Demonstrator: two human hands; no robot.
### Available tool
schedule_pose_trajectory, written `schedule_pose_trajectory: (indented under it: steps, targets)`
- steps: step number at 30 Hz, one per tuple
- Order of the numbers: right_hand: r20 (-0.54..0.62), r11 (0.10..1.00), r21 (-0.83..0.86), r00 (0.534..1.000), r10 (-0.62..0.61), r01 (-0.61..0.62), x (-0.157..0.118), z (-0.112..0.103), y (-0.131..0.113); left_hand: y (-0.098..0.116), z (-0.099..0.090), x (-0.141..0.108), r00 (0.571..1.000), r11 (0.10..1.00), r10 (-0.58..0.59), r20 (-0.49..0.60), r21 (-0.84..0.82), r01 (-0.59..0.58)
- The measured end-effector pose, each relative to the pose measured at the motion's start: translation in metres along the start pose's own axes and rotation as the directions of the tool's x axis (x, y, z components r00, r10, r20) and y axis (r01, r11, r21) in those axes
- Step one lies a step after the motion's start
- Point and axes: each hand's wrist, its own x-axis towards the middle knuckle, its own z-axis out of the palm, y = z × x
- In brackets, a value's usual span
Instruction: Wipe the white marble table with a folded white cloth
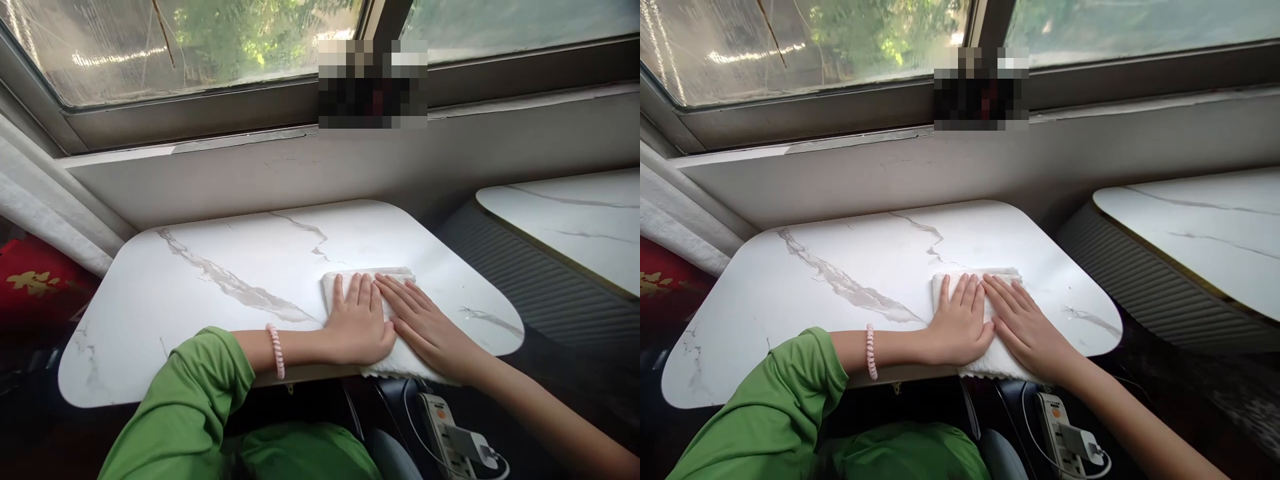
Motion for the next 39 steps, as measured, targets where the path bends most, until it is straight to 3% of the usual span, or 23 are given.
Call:
schedule_pose_trajectory:
  steps: [4,7,10,13,18,22,26,32,39]
  targets:
    - [0.014,1.000,0.008,1.000,0.005,-0.005,-0.004,-0.002,0.000,0.003,-0.002,-0.004,1.000,1.000,0.017,0.005,0.001,-0.017]
    - [0.040,1.000,0.017,0.999,0.010,-0.011,0.001,0.000,0.007,-0.002,-0.006,0.003,0.999,0.996,0.016,0.042,-0.088,-0.012]
    - [0.056,0.999,0.034,0.998,0.018,-0.020,0.014,0.004,0.019,-0.012,-0.012,0.020,0.993,0.973,-0.042,0.110,-0.223,0.066]
    - [0.058,0.997,0.051,0.997,0.058,-0.061,0.040,0.011,0.033,-0.030,-0.015,0.045,0.988,0.957,-0.104,0.112,-0.258,0.130]
    - [0.005,0.987,0.062,0.989,0.145,-0.145,0.111,0.028,0.059,-0.077,-0.009,0.098,0.984,0.970,-0.161,-0.074,-0.197,0.144]
    - [-0.017,0.979,0.055,0.980,0.200,-0.199,0.169,0.042,0.080,-0.111,-0.004,0.137,0.927,0.965,-0.258,-0.273,-0.122,0.233]
    - [-0.027,0.972,0.051,0.973,0.230,-0.228,0.204,0.050,0.096,-0.130,-0.005,0.163,0.898,0.956,-0.291,-0.331,-0.066,0.286]
    - [-0.072,0.972,0.095,0.972,0.222,-0.215,0.219,0.056,0.108,-0.140,-0.008,0.175,0.885,0.952,-0.299,-0.357,-0.041,0.305]
    - [-0.052,0.979,0.083,0.980,0.192,-0.187,0.208,0.055,0.104,-0.129,0.000,0.163,0.873,0.934,-0.340,-0.348,-0.021,0.356]
